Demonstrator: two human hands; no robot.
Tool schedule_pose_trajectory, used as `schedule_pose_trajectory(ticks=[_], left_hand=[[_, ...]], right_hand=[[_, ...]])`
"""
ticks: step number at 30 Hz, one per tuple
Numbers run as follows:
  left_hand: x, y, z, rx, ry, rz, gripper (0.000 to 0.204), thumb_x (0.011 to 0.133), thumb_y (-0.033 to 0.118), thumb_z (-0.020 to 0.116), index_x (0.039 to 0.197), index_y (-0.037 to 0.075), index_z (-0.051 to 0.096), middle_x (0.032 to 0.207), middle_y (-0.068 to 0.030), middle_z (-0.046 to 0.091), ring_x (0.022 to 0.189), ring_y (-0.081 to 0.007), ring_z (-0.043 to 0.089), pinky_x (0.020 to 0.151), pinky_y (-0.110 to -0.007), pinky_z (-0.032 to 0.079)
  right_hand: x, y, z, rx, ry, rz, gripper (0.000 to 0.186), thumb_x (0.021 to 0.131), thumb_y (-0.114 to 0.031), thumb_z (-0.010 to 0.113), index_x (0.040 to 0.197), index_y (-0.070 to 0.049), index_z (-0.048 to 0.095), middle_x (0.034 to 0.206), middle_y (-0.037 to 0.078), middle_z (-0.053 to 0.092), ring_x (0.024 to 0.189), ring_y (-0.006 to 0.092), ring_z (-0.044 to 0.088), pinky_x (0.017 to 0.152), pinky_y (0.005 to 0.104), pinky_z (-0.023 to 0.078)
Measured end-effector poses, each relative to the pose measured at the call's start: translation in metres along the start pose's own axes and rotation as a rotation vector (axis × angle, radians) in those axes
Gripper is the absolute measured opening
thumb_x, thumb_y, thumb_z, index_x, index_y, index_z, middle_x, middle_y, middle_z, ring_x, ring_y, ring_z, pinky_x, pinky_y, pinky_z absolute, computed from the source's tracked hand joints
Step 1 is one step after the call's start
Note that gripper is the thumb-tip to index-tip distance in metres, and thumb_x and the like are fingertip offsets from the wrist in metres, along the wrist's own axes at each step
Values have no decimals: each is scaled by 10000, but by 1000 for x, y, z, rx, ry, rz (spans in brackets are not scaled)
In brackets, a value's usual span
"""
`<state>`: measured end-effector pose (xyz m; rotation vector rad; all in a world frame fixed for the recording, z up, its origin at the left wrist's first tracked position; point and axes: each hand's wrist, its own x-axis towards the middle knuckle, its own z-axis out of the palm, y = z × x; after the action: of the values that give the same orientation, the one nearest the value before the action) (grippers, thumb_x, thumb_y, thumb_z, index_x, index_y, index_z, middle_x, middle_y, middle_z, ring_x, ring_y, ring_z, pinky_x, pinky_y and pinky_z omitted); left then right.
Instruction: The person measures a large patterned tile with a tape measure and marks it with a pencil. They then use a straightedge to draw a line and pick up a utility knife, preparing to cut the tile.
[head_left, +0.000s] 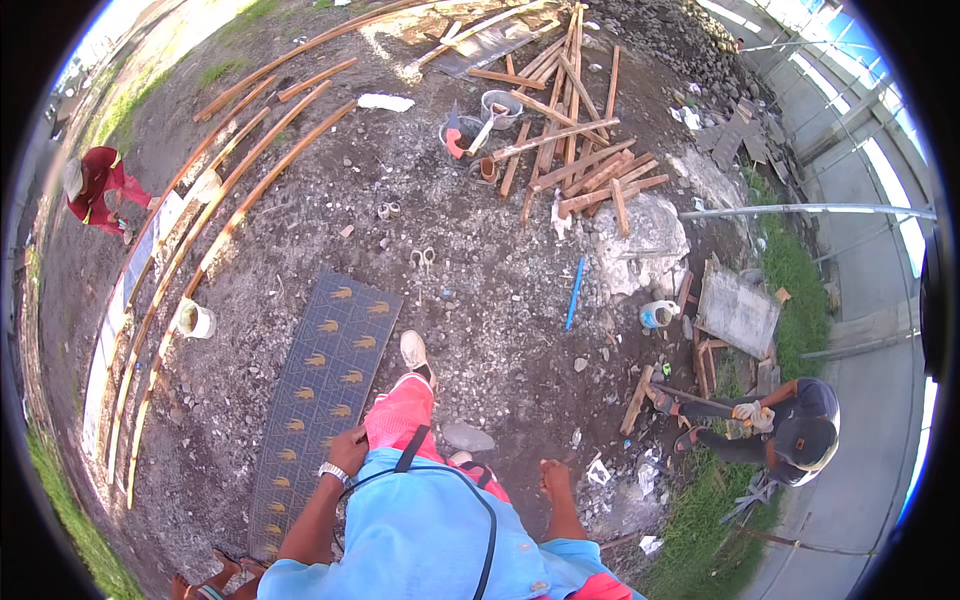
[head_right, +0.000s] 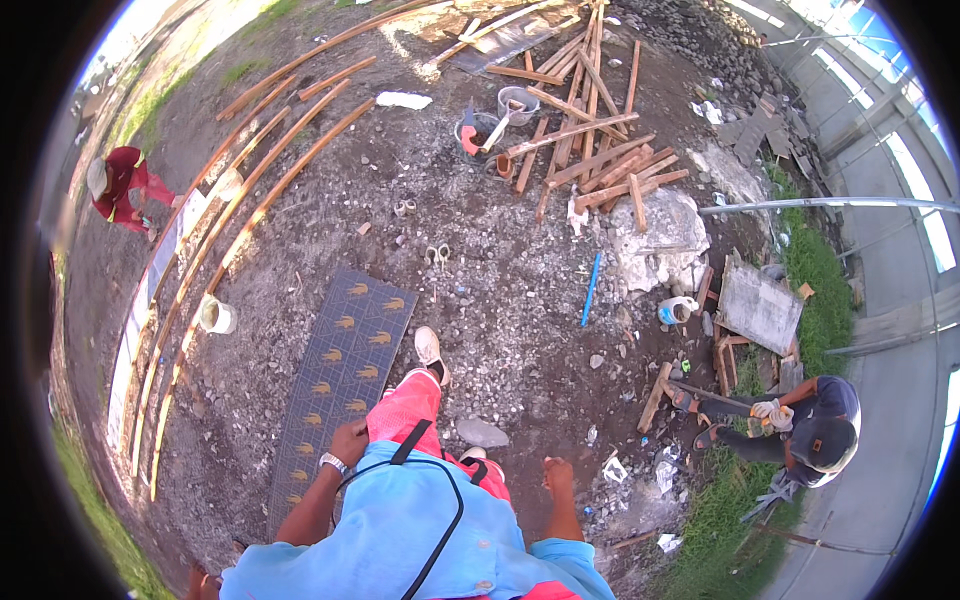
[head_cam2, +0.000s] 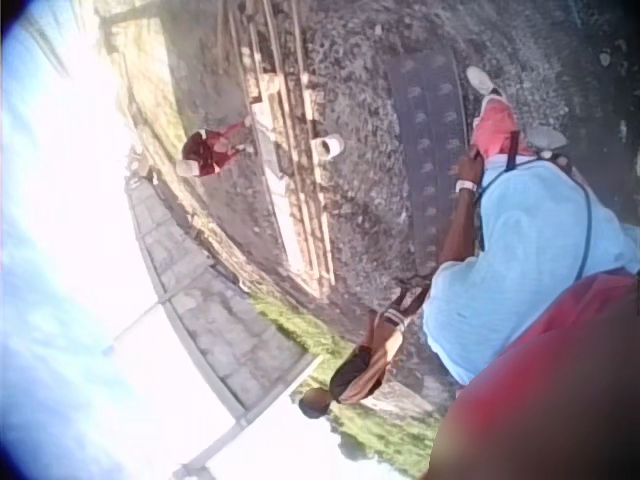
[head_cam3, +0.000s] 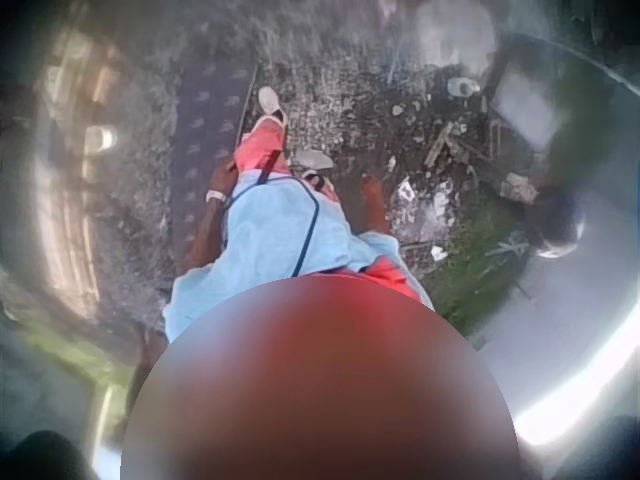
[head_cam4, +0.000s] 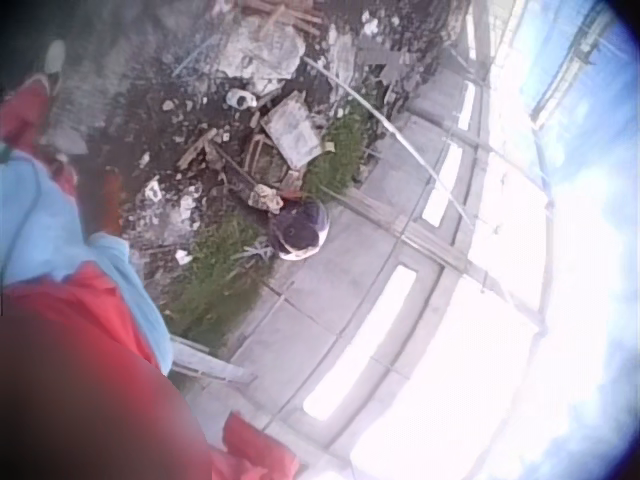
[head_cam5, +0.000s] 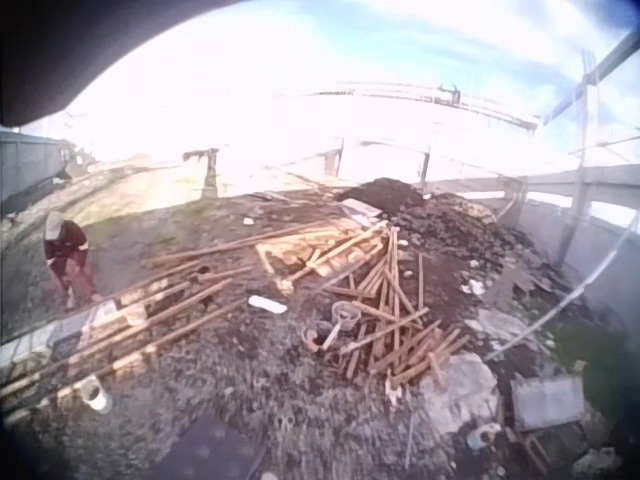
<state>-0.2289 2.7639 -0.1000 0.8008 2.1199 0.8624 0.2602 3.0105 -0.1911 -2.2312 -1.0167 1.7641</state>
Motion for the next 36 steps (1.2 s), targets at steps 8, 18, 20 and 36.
schedule_pose_trajectory(ticks=[8, 18, 20, 36], left_hand=[[245, -35, -124, -186, -287, -355, 227, 837, 29, 694, 1026, 55, 816, 951, -88, 808, 878, -188, 763, 775, -327, 585], [474, -18, -196, 718, -963, -162, 239, 710, 158, 837, 947, 171, 814, 928, -63, 813, 878, -275, 767, 762, -413, 592], [507, -23, -202, 572, -1026, -336, 271, 679, 166, 856, 943, 150, 801, 912, -47, 802, 851, -250, 746, 741, -412, 583], [912, 120, -378, -896, 354, -858, 252, 1027, 227, 680, 1220, 66, 665, 990, -96, 737, 726, -172, 703, 585, -316, 550]], right_hand=[[51, -177, 113, -544, -205, -115, 170, 1015, -197, 651, 919, -66, 704, 634, 19, 557, 446, 154, 490, 386, 328, 352], [145, -540, 231, -150, -107, -158, 229, 994, -268, 685, 874, -74, 668, 635, 6, 538, 456, 127, 494, 385, 301, 337], [192, -586, 262, -191, -142, -177, 236, 991, -265, 689, 860, -70, 672, 625, 7, 536, 452, 130, 499, 385, 308, 341], [384, -1410, 702, -748, -224, -1172, 343, 987, -329, 633, 1004, 10, 687, 889, 244, 688, 861, 432, 680, 780, 512, 495]])
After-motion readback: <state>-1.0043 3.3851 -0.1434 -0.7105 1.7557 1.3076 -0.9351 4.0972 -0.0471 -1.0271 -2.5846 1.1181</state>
